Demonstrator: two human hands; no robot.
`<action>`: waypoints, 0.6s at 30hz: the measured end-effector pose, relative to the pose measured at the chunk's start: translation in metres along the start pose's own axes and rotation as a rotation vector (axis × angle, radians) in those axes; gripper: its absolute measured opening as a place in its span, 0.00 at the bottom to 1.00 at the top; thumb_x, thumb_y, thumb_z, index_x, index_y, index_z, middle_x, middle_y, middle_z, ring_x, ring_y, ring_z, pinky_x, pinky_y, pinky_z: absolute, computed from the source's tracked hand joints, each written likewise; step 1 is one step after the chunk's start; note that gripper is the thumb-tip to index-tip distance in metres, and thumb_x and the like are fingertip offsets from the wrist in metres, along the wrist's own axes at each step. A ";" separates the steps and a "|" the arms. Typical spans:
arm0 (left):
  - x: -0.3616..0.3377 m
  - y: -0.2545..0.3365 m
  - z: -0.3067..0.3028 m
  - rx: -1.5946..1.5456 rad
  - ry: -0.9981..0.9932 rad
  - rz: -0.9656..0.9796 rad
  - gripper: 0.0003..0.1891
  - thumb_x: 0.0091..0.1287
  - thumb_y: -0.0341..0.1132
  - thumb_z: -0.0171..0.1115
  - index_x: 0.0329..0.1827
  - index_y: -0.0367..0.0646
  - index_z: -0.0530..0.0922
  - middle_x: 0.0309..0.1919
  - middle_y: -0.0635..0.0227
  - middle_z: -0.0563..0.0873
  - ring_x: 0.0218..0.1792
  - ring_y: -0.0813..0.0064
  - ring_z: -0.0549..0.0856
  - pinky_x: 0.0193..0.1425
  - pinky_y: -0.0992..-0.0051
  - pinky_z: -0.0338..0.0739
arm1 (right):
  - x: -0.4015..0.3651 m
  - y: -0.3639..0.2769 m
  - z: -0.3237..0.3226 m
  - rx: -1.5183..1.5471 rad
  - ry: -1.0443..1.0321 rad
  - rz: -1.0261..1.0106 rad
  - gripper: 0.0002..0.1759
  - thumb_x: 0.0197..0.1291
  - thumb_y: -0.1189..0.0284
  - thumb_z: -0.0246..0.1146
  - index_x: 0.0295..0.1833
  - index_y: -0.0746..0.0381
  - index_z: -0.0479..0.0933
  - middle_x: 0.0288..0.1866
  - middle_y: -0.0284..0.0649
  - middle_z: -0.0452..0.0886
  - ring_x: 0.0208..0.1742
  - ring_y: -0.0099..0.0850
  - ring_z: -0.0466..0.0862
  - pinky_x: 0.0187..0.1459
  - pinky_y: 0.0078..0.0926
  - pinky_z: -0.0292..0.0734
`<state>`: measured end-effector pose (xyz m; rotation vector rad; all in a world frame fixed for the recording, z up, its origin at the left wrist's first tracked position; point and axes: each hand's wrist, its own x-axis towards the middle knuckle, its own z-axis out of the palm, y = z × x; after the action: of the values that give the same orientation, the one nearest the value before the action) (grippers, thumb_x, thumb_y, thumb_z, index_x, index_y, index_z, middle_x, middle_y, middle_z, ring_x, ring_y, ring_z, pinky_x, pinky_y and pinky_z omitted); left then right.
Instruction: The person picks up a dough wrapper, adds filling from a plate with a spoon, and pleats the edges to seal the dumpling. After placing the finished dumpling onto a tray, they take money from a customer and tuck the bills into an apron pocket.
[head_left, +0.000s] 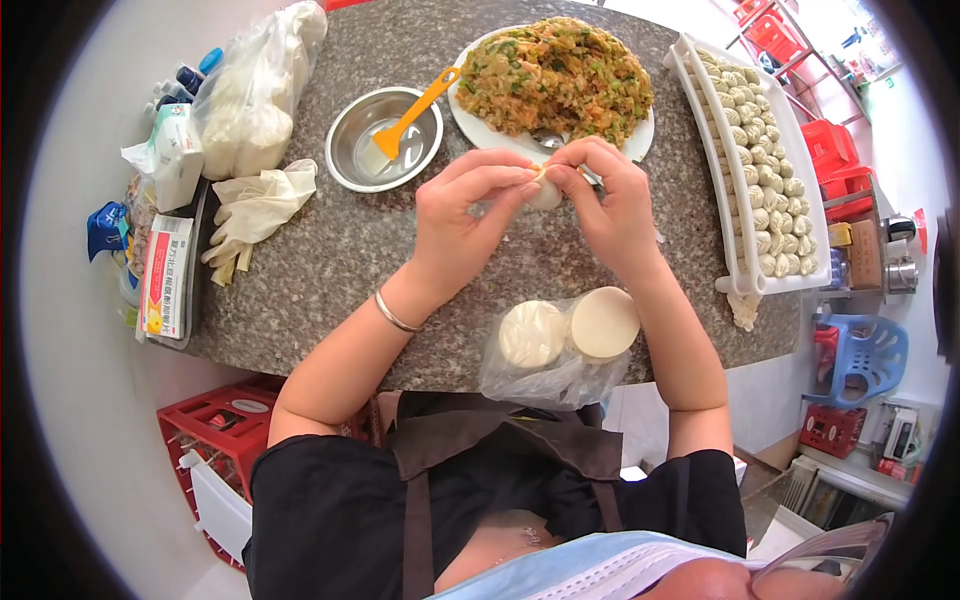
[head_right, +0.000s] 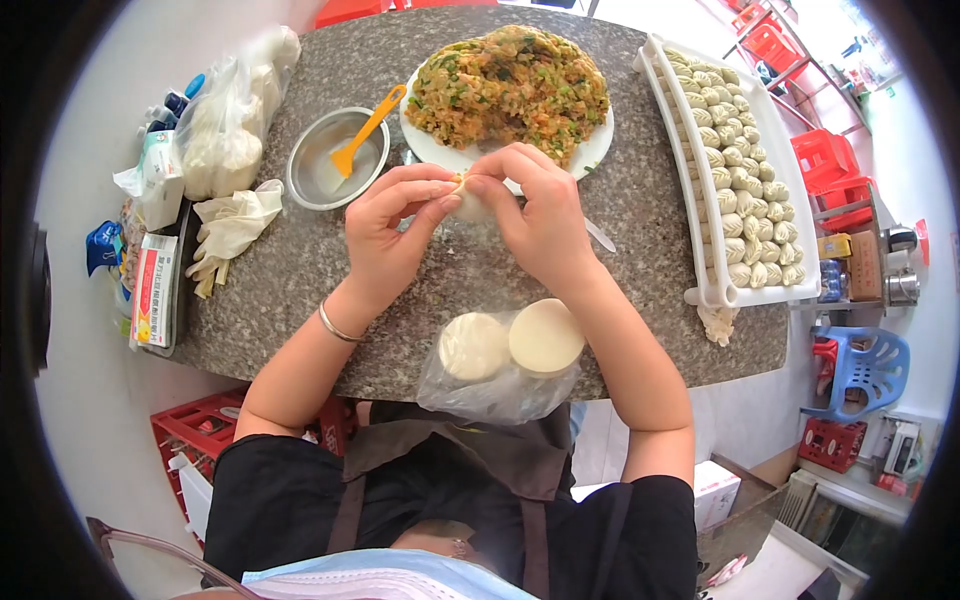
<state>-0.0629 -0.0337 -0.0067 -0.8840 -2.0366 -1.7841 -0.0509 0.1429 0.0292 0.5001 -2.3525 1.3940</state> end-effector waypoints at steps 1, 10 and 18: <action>0.000 0.001 0.000 0.002 0.000 0.000 0.11 0.64 0.22 0.64 0.48 0.35 0.81 0.46 0.60 0.83 0.46 0.76 0.83 0.46 0.80 0.83 | 0.000 0.001 0.001 0.003 0.006 0.002 0.04 0.58 0.77 0.64 0.36 0.66 0.79 0.33 0.42 0.81 0.37 0.37 0.82 0.40 0.30 0.75; -0.002 0.000 0.004 -0.421 0.028 -0.346 0.07 0.65 0.21 0.63 0.44 0.33 0.79 0.47 0.60 0.83 0.45 0.79 0.83 0.50 0.79 0.80 | 0.004 0.008 -0.007 0.074 -0.047 0.096 0.06 0.58 0.75 0.64 0.37 0.67 0.78 0.34 0.42 0.81 0.37 0.35 0.81 0.42 0.29 0.74; -0.003 0.003 0.009 -0.272 0.111 -0.295 0.09 0.63 0.26 0.67 0.44 0.35 0.81 0.42 0.61 0.86 0.42 0.77 0.86 0.44 0.77 0.84 | 0.000 0.004 -0.002 0.014 -0.036 0.034 0.06 0.57 0.74 0.66 0.35 0.66 0.79 0.31 0.40 0.81 0.37 0.35 0.81 0.43 0.29 0.74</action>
<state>-0.0573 -0.0255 -0.0083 -0.5557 -1.9660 -2.2540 -0.0530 0.1466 0.0270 0.4953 -2.3920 1.4285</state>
